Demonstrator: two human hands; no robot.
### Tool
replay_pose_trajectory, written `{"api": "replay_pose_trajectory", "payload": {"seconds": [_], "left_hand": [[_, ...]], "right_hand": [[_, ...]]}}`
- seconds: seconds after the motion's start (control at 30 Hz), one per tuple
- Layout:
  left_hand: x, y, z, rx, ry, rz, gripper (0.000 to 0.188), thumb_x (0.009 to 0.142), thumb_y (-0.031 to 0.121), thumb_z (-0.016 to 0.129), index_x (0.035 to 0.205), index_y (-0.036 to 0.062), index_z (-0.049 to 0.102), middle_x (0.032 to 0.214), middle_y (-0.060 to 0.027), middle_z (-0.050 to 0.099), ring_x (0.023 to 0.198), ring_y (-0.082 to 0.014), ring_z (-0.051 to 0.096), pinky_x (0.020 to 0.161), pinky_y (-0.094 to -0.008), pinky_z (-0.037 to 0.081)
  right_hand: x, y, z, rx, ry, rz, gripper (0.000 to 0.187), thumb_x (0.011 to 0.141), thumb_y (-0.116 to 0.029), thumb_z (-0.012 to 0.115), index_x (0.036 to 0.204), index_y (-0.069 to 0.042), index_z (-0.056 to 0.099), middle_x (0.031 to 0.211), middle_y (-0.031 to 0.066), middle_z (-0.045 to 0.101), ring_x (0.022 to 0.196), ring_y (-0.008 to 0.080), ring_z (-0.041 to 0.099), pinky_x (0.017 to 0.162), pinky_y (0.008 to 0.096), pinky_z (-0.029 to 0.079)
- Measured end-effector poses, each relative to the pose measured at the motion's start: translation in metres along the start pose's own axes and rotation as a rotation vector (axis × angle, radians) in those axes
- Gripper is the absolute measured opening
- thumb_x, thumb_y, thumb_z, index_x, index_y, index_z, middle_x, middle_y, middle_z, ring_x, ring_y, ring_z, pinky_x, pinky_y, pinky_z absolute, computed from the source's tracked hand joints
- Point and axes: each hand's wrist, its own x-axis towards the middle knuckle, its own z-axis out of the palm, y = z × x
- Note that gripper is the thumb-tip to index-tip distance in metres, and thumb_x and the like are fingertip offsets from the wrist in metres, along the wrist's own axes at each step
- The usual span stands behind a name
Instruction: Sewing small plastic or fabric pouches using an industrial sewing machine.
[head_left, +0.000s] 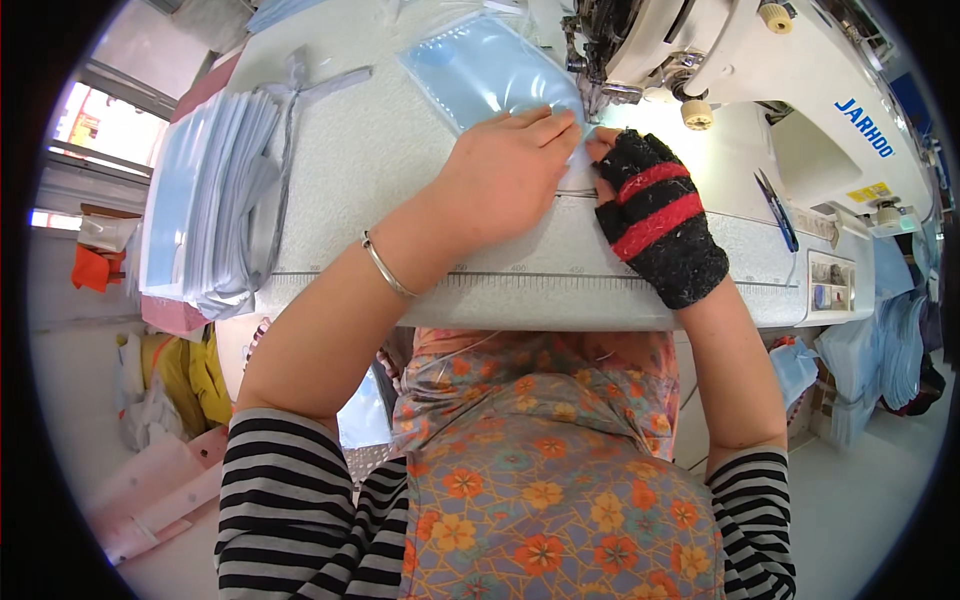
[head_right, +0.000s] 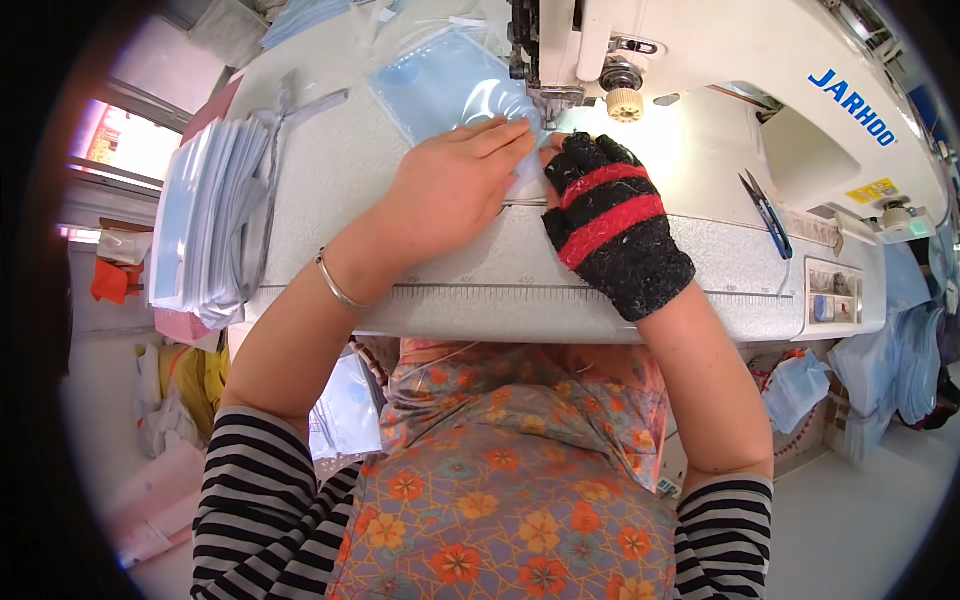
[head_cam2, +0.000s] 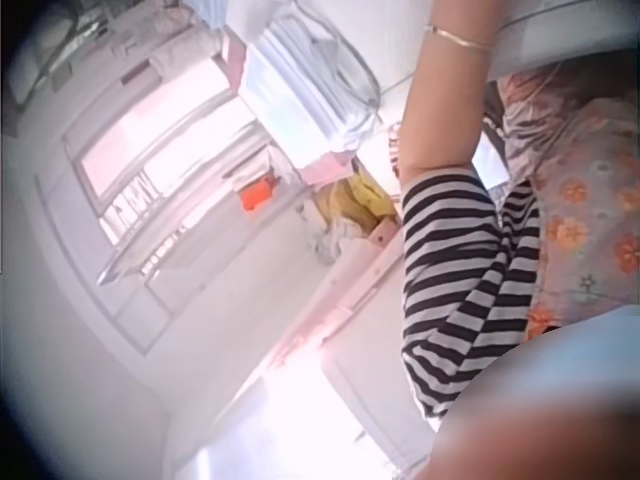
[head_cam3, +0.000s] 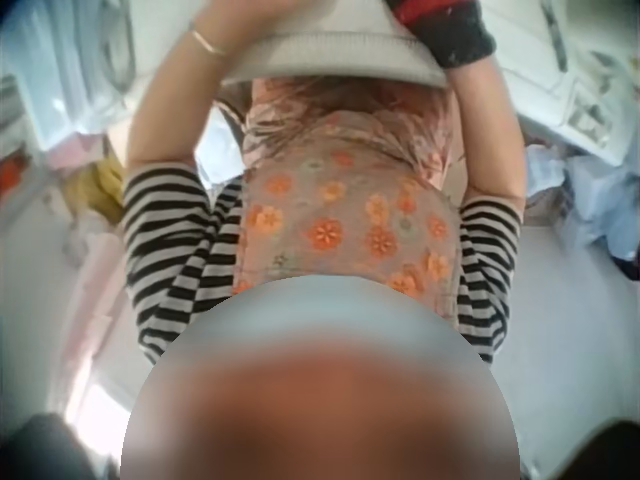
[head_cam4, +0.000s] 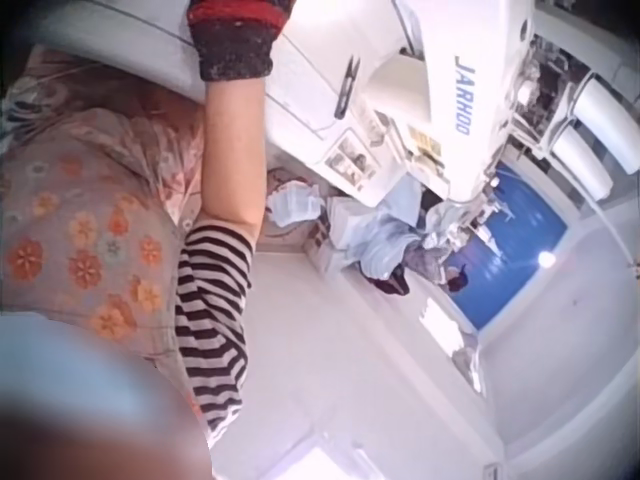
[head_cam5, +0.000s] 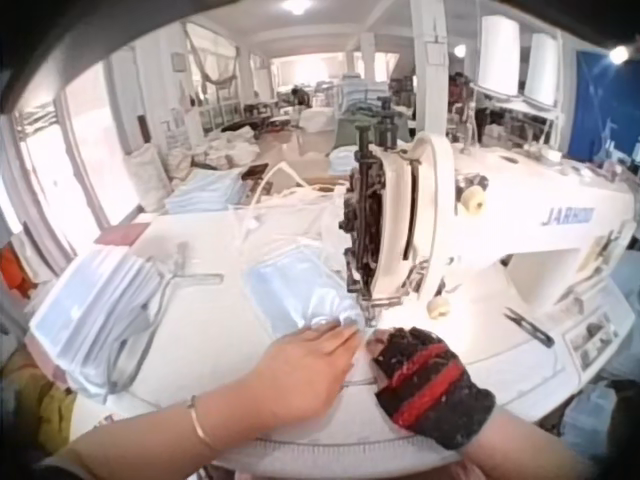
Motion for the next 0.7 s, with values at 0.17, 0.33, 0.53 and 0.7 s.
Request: {"api": "replay_pose_trajectory", "payload": {"seconds": [0.17,0.33,0.53,0.7], "left_hand": [[-0.007,0.008,0.005,0.042,0.023,-0.017,0.038,0.083,0.013,0.065,0.117,-0.0046,0.063,0.124,-0.0191,0.064,0.113,-0.033,0.063,0.095,-0.0403,0.052],[-0.011,0.02,0.007,0.034,0.014,-0.051,0.036,0.085,0.014,0.063,0.114,-0.0062,0.064,0.125,-0.0217,0.063,0.116,-0.0355,0.062,0.098,-0.0414,0.05],[-0.01,0.038,0.002,0.023,0.0,-0.079,0.035,0.083,0.012,0.061,0.111,-0.0082,0.063,0.123,-0.023,0.063,0.114,-0.0358,0.062,0.099,-0.0398,0.049],[-0.005,0.039,0.0,-0.088,0.012,-0.112,0.028,0.081,0.008,0.06,0.104,-0.008,0.063,0.108,-0.02,0.062,0.101,-0.0342,0.063,0.092,-0.0406,0.051]], "right_hand": [[-0.003,0.0,0.0,0.004,-0.022,0.042,0.035,0.082,-0.002,0.062,0.117,-0.002,0.062,0.119,0.0178,0.062,0.111,0.037,0.058,0.098,0.046,0.047],[-0.005,0.001,0.002,0.071,-0.042,0.071,0.037,0.083,-0.002,0.06,0.121,-0.001,0.06,0.123,0.0188,0.06,0.114,0.0375,0.057,0.099,0.0461,0.047],[-0.007,0.004,0.002,0.022,-0.017,0.009,0.032,0.084,0.0,0.059,0.115,-0.001,0.063,0.118,0.0178,0.064,0.109,0.0372,0.06,0.096,0.0459,0.049],[-0.007,0.004,-0.001,0.082,-0.034,0.056,0.029,0.084,0.001,0.059,0.112,-0.002,0.064,0.115,0.017,0.065,0.107,0.0368,0.061,0.094,0.0452,0.05]]}}
